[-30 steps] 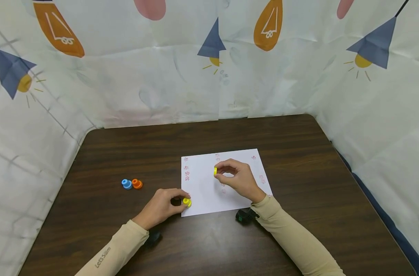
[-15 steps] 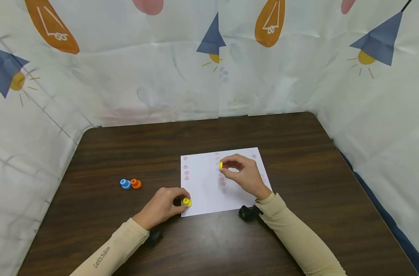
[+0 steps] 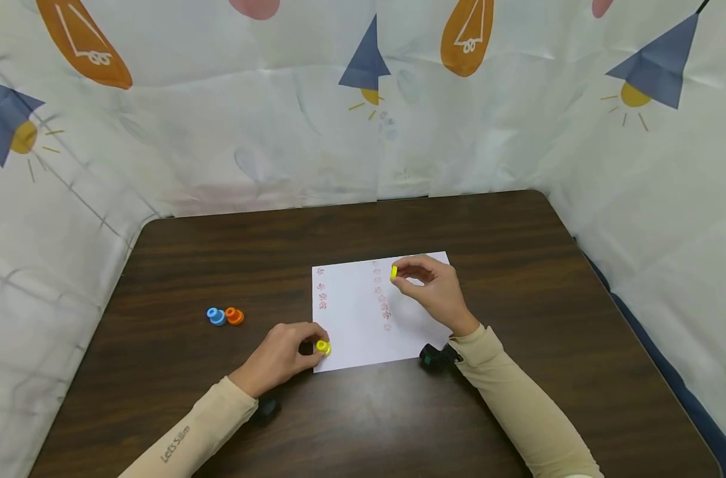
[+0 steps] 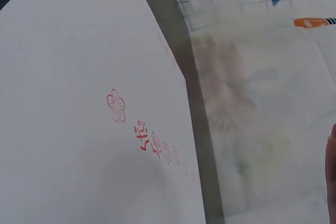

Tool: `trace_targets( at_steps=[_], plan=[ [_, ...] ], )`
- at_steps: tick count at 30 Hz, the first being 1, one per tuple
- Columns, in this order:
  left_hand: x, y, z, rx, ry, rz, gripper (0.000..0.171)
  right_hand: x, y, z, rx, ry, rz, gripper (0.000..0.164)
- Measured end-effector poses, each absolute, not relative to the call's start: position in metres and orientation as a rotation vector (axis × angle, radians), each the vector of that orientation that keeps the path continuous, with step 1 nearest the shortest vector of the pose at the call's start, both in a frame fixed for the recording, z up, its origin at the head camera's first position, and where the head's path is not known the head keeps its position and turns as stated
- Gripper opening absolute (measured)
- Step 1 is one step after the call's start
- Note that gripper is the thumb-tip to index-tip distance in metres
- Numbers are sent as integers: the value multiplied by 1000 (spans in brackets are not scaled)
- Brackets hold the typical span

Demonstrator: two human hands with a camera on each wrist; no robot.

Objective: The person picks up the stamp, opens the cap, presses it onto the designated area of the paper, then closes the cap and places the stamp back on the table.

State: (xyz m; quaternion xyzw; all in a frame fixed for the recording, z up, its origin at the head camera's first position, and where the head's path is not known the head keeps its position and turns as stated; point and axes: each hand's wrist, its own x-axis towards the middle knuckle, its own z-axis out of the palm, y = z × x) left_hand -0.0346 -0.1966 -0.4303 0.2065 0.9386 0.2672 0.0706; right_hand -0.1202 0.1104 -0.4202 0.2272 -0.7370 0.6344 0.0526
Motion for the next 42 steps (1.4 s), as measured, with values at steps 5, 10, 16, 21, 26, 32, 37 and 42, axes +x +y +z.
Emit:
trace_targets(
  at_steps=[5,10,16,21,26,32,37,42],
  plan=[
    [-38,-195,-426,634,2806,798,21,-123,115,-416,709,-2193,1917,26],
    [-40,-194,-425,632,2793,780,21,-125,121,-413,681,-2186,1902,27],
    [-39,-194,-426,601,2785,803,22,-127,126,-409,670,-2169,1894,28],
    [-38,-192,-425,627,2800,767,22,-127,128,-406,654,-2162,1902,28],
    [-37,-191,-420,658,2829,758,23,-127,129,-405,659,-2160,1901,29],
    [-40,-192,-409,592,2877,797,26,-126,131,-404,656,-2148,1904,29],
    [-47,-195,-401,572,2922,872,28,-126,131,-404,659,-2149,1907,29],
    [-52,-196,-394,546,2947,976,25,-125,130,-404,654,-2157,1921,29]
  ],
)
